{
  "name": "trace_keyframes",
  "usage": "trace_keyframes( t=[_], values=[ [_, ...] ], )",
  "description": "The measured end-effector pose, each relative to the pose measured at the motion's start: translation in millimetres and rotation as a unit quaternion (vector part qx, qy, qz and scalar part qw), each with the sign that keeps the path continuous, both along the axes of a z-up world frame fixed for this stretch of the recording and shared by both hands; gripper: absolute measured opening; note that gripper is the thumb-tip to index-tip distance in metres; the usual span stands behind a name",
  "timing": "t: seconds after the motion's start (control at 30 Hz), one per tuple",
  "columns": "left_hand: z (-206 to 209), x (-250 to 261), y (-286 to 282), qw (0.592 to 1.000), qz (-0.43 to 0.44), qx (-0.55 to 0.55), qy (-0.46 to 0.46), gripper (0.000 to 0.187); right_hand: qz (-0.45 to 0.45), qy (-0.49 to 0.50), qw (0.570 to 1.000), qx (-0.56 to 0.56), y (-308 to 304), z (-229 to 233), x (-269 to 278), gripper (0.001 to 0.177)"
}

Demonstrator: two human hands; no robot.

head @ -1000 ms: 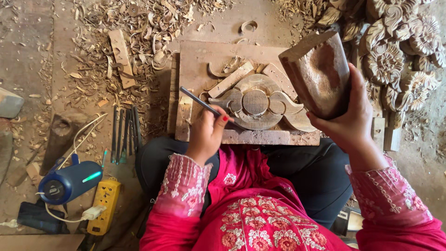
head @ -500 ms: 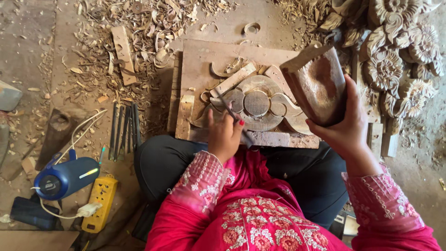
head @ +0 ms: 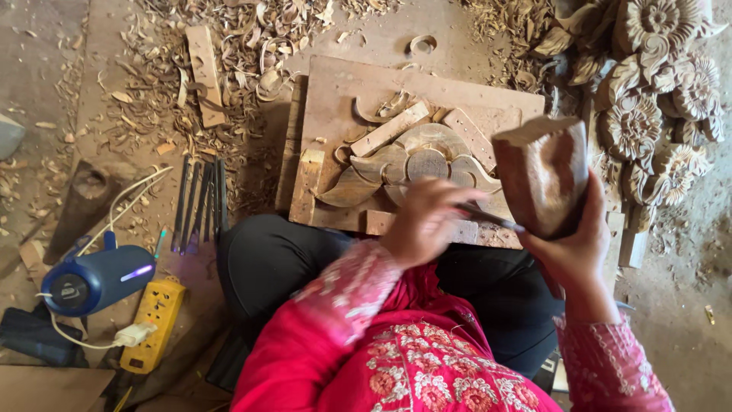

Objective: The person carves a wooden piece using a chisel and a wooden mallet. They repeatedly strike the chisel to shape the wood, occasionally adjusting the tool and the workpiece.

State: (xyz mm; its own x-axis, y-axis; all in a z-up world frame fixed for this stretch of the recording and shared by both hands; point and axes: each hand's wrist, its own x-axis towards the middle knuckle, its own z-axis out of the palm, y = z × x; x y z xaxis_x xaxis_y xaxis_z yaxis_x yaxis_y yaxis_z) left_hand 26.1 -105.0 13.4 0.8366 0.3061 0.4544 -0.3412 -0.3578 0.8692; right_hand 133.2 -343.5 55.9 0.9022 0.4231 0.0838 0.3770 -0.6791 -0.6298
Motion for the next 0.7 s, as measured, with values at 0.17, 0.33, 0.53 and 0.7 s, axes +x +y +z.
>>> trace_keyframes(
  t=[0.17,0.33,0.53,0.7],
  values=[
    [-6.5,32.7,-35.3,0.996,0.046,0.050,0.050,0.017,-0.026,-0.021,0.999,-0.039,-19.5,-6.8,-2.5,0.115],
    [-14.1,37.1,-31.8,0.991,0.101,-0.007,0.090,0.023,-0.055,0.009,0.998,-0.019,-30.6,-11.8,2.5,0.121],
    [-19.5,37.5,-27.3,0.987,0.130,-0.028,0.090,0.029,-0.040,0.002,0.999,0.002,-29.6,-12.8,2.2,0.117],
    [-17.5,41.3,-18.6,0.987,0.128,-0.074,0.064,0.032,-0.023,0.004,0.999,0.028,-23.8,-5.7,-0.3,0.117]
  ],
)
